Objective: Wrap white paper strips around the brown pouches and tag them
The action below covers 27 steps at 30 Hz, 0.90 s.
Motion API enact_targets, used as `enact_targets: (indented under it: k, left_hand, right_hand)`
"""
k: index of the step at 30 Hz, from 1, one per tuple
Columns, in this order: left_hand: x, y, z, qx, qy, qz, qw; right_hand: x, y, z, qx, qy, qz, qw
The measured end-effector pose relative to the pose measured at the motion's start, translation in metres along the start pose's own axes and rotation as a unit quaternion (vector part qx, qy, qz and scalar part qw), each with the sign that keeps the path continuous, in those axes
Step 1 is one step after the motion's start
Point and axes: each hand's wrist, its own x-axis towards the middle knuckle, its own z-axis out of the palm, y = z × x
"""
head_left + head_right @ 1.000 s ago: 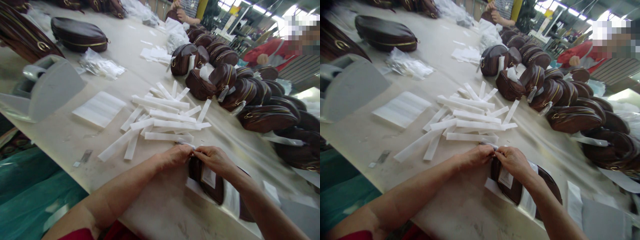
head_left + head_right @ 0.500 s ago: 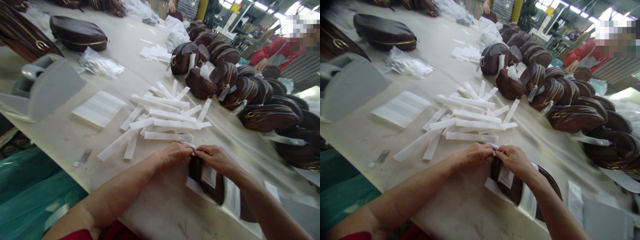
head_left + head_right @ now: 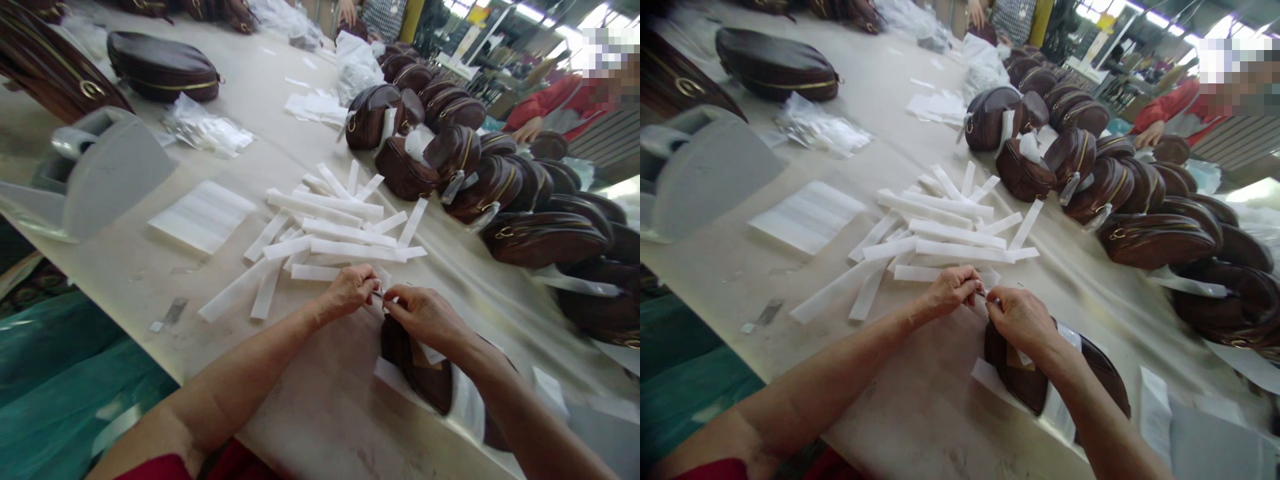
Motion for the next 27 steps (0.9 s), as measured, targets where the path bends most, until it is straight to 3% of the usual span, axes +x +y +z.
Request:
enact_targets:
  k: [13,22,27]
  left_hand:
    - [0.001,0.000,0.000,-0.082,0.008,-0.021,0.996]
    - [-0.001,-0.004,0.011,-0.152,-0.071,-0.057,0.984]
    - [-0.001,-0.008,0.017,-0.040,-0.039,0.001,0.998]
  right_hand:
    - [0.006,0.006,0.007,0.013,0.026,-0.012,0.999]
    - [0.003,0.005,0.005,0.029,0.038,-0.007,0.999]
    - [0.003,0.006,0.006,0.031,0.040,-0.012,0.999]
